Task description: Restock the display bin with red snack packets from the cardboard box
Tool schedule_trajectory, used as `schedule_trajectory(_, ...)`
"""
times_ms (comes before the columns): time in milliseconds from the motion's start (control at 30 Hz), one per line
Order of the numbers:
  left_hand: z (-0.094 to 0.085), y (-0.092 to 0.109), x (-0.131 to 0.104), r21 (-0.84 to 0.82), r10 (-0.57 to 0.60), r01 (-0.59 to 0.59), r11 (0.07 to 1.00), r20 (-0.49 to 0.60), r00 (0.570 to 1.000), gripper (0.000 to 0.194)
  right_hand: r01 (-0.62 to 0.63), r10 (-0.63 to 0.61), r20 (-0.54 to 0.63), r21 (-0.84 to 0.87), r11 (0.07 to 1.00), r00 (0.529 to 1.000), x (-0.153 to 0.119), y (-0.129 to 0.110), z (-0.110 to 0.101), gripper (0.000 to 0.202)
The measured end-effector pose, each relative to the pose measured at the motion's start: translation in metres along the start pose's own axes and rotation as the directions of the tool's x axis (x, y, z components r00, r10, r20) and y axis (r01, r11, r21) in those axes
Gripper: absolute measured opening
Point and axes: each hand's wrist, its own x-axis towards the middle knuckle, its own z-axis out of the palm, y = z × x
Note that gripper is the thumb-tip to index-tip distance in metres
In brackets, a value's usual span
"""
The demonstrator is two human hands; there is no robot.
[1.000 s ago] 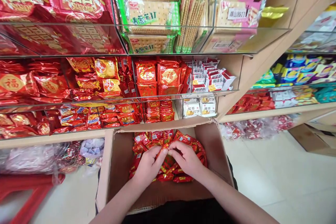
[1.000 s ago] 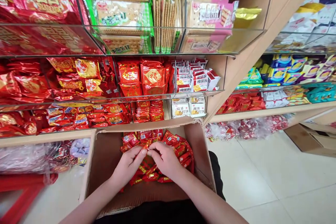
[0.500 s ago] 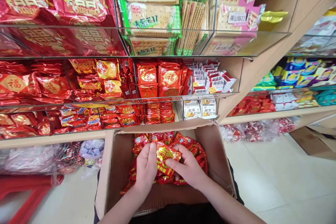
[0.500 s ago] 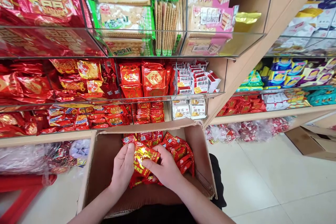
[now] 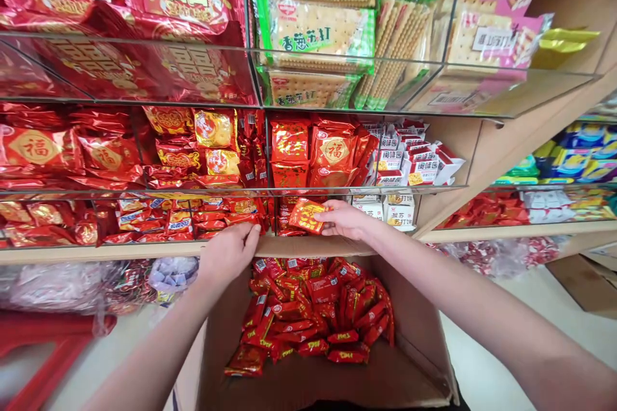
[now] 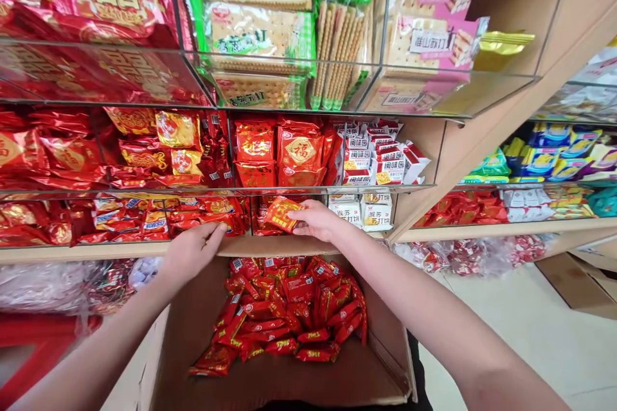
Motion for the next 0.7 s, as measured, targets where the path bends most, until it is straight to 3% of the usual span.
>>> schedule_trajectory(167,0.006,0.001,-0.006,0.051,-0.017,0.017,0.999,0.007,1.0,0.036,0.065,-0.107,-0.12,-0.311,0.948,0.987,0.06,0.006,0.027,0.021)
schedule_trajectory(333,0.005,-0.001,-0.007,0.051,-0.037,0.036,0.998,0.014,0.999,0.035,0.137,-0.294,-0.216,-0.539,0.831,0.931,0.106,0.009,0.035,0.02)
schedule_trajectory(500,0.009,-0.003,-0.008,0.048,0.002,-0.002,0.999,-0.015,1.0,0.032,0.167,-0.395,-0.21,-0.662,0.731,0.894,0.131,0.014,0.042,0.025)
schedule_trajectory(700,0.011,-0.004,-0.007,0.06,0.022,-0.021,0.998,-0.017,1.0,0.031,0.163,-0.404,-0.198,-0.695,0.701,0.893,0.15,0.017,0.05,0.031)
